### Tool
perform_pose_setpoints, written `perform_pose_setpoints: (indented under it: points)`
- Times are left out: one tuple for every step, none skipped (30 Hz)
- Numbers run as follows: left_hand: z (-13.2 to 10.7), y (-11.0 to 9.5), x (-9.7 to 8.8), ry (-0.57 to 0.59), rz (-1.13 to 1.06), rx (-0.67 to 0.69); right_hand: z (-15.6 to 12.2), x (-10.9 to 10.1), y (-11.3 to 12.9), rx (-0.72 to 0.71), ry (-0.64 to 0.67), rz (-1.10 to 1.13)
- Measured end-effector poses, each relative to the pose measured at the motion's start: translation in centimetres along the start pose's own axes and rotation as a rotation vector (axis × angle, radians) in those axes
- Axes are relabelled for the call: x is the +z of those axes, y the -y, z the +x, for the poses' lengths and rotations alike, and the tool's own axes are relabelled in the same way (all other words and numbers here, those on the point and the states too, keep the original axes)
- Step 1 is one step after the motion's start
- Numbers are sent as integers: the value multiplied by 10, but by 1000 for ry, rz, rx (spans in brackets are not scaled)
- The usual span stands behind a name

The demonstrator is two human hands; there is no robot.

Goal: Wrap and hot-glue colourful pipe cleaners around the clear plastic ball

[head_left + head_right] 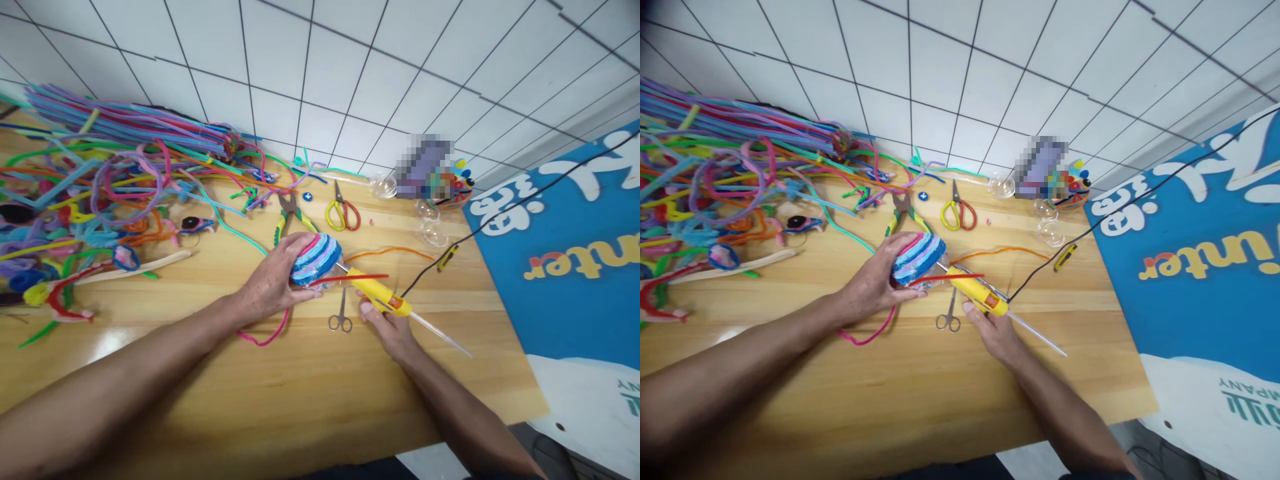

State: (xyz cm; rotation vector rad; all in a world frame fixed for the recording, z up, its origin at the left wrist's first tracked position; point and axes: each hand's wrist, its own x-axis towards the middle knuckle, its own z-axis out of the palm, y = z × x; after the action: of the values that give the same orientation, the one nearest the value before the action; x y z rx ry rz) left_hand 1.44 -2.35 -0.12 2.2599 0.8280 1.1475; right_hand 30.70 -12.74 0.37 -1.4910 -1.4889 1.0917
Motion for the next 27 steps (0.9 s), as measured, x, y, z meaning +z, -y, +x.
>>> perform_pose_setpoints:
  points:
    - [0, 0, 0, 7, 0, -7, 0, 0, 0, -4, 2, 9]
    - [0, -1, 0, 15, 3, -15, 0, -1, 1, -7, 15, 14]
    - [0, -1, -1, 22, 6, -24, 0, -1, 1, -7, 37, 14]
    - [0, -1, -1, 29, 10, -31, -1, -1, 1, -4, 57, 11]
    - [0, -1, -1, 33, 15, -36, -1, -1, 0, 1, 64, 10]
    - [0, -2, -1, 35, 19, -39, -1, -2, 0, 4, 59, 12]
    - [0, -2, -1, 38, 21, -42, -1, -2, -1, 2, 41, 19]
    - [0, -2, -1, 41, 22, -45, -1, -2, -2, -1, 22, 27]
    - [0, -2, -2, 43, 22, -47, -1, -2, -2, -5, 6, 33]
    - [0, -2, -2, 44, 22, -51, -1, -2, -3, -8, -3, 35]
    - [0, -2, -2, 44, 22, -54, -1, -2, -3, -10, -1, 33]
    - [0, -2, -1, 42, 22, -55, -1, -2, -3, -11, 5, 30]
    - [0, -1, -1, 41, 21, -54, 0, -2, -3, -10, 14, 29]
    - [0, -1, -1, 38, 20, -50, 0, -2, -2, -12, 22, 30]
    - [0, -1, -1, 34, 18, -44, 0, -1, -1, -15, 28, 33]
    - [0, 0, -1, 31, 16, -38, 0, -1, 0, -16, 36, 35]
    - [-1, 0, 0, 27, 15, -32, 0, 0, 2, -15, 43, 35]
    - [-1, 0, 0, 25, 15, -29, 0, 0, 3, -12, 48, 33]
    - [-1, 0, 0, 23, 15, -28, 0, 1, 4, -9, 53, 28]
    - [-1, 0, 0, 24, 15, -31, 0, 1, 5, -5, 53, 23]
    - [-1, 0, 0, 24, 14, -33, 0, 2, 5, -3, 47, 19]
    - [0, 0, 0, 23, 11, -32, 1, 2, 5, -5, 33, 19]
    - [0, 0, 0, 21, 8, -28, 1, 2, 4, -10, 18, 24]
    - [0, -1, -1, 19, 6, -23, 1, 2, 4, -15, 2, 32]
    - [0, -1, -1, 19, 7, -21, 1, 1, 3, -19, -10, 40]
    - [0, -2, -1, 22, 10, -20, 1, 1, 2, -21, -16, 47]
    - [0, -2, -2, 28, 13, -24, 1, 1, 1, -21, -15, 50]
